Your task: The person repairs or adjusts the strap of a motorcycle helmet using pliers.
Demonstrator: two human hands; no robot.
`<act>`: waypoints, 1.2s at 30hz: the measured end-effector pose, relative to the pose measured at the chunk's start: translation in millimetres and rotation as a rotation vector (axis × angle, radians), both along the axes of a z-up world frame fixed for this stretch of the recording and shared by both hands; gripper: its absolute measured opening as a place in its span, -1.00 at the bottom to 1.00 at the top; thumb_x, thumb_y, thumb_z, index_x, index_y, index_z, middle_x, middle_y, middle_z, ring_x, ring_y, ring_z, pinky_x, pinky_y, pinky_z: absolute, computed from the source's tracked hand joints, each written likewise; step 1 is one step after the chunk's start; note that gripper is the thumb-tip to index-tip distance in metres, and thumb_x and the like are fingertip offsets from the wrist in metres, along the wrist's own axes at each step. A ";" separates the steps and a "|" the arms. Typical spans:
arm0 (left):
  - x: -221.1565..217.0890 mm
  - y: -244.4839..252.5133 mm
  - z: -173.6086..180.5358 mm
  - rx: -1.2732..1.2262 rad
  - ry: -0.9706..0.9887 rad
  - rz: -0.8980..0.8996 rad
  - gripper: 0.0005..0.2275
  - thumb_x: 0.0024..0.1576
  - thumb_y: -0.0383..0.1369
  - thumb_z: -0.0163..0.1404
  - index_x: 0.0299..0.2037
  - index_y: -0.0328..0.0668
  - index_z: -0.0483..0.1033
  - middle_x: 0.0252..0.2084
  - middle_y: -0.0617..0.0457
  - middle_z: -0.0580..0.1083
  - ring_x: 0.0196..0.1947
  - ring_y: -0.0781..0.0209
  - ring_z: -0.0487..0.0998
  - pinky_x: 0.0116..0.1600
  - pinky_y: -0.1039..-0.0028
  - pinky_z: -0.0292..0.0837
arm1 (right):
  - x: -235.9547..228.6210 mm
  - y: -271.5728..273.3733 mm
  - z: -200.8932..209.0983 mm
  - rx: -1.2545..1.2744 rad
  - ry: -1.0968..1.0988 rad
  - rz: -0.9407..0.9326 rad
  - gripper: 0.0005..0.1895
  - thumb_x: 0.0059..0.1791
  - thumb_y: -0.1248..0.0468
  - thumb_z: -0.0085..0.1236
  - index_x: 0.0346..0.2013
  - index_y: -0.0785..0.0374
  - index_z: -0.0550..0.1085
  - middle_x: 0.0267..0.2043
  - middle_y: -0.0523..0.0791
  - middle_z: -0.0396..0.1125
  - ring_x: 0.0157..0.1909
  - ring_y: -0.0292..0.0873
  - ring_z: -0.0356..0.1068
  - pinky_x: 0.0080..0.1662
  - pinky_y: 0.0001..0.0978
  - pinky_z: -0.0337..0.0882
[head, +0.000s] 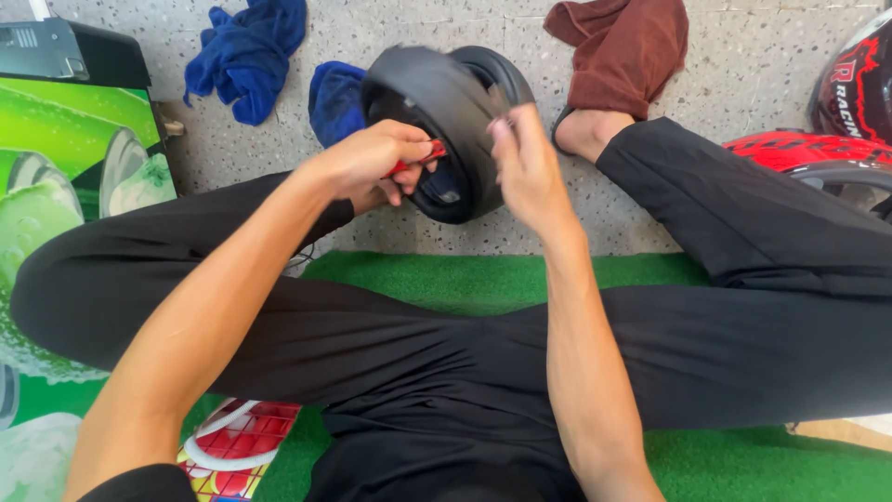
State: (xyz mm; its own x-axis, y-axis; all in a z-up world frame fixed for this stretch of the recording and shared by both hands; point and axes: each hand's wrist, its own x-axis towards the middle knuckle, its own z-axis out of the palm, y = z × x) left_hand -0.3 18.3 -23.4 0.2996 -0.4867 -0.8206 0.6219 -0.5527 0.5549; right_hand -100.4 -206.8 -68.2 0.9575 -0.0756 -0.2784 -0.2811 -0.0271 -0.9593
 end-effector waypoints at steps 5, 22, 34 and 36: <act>0.6 15.0 1.4 -0.015 0.007 -0.062 -0.76 0.35 -0.28 -0.21 -0.14 -0.27 0.47 -0.56 0.18 0.28 -0.49 0.34 0.40 -0.46 0.48 0.47 | -13.6 28.0 28.3 -0.140 0.068 0.123 -0.85 0.15 0.27 0.04 -0.16 0.31 0.48 -0.46 -0.15 0.35 -0.40 -0.31 0.30 -0.31 -0.41 0.34; 17.5 44.8 -30.8 -0.272 -0.246 0.038 -0.83 0.27 -0.38 -0.18 -0.25 -0.30 0.44 -0.37 0.10 0.41 -0.32 0.33 0.36 -0.10 0.53 0.28 | -4.3 35.7 49.2 -0.255 0.014 0.088 -0.82 0.13 0.25 0.03 -0.15 0.28 0.52 -0.56 -0.08 0.31 -0.51 -0.22 0.30 -0.37 -0.30 0.29; -20.3 29.6 -66.0 -0.470 0.042 0.361 -0.84 0.12 -0.38 -0.15 -0.37 -0.34 0.41 -0.39 0.08 0.34 -0.32 0.25 0.32 -0.10 0.45 0.28 | -11.5 39.5 35.2 -0.202 -0.078 0.082 -0.84 0.13 0.28 0.02 -0.16 0.34 0.49 -0.35 -0.03 0.43 -0.31 -0.13 0.45 -0.20 -0.26 0.40; -28.9 28.5 -71.6 -0.492 0.041 0.387 -0.80 0.09 -0.34 -0.17 -0.36 -0.34 0.42 -0.37 0.04 0.37 -0.29 0.21 0.34 -0.02 0.42 0.31 | -15.4 40.2 30.7 -0.257 -0.145 0.115 -0.86 0.13 0.34 0.03 -0.24 0.36 0.48 -0.22 0.03 0.33 -0.17 -0.03 0.40 -0.09 -0.22 0.39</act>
